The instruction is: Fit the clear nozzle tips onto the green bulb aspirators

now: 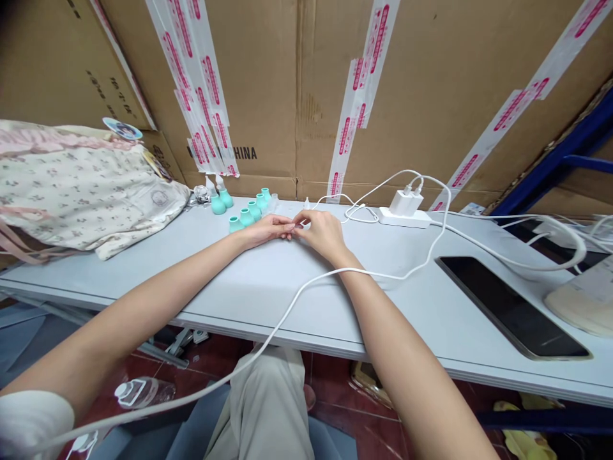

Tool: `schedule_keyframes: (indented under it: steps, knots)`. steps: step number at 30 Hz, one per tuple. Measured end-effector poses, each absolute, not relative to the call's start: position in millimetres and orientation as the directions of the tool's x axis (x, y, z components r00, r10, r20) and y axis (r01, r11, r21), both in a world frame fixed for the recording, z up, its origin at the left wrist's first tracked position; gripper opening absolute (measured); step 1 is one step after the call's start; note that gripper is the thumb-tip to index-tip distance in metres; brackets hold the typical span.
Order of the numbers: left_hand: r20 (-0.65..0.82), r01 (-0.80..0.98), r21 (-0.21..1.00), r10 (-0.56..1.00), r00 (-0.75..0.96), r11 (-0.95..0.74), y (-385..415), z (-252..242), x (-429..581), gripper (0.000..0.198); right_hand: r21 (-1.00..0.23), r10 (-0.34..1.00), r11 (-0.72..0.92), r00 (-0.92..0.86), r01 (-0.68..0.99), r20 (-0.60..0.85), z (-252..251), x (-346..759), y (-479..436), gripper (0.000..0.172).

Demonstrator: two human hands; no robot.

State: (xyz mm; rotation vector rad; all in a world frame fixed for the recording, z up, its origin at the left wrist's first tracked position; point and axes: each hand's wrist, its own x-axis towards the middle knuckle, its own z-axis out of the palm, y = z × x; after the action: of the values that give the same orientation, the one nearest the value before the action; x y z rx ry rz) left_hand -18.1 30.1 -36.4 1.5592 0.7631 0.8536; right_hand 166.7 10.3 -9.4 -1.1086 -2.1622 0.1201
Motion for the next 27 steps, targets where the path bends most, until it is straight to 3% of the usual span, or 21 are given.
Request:
schedule_keyframes:
  steps: [5,12,21,27]
  knots:
    - [0.102,-0.054,0.995,0.884,0.456,-0.087,29,-32,-17,0.044,-0.359,0.701,0.679,-0.419,0.64,0.577,-10,167,10,0.011]
    - [0.164,-0.053,0.986,0.917,0.362,-0.155,22,-24,-14,0.039,-0.287,0.608,0.736,-0.412,0.613,0.678,-18,165,12,0.011]
    - [0.162,-0.246,0.967,0.896,0.413,-0.062,26,-29,-13,0.048,-0.292,0.575,0.764,-0.4,0.576,0.714,-16,170,15,0.012]
    - [0.168,-0.147,0.982,0.887,0.429,-0.115,26,-29,-14,0.043,-0.293,0.595,0.753,-0.419,0.589,0.686,-13,172,14,0.01]
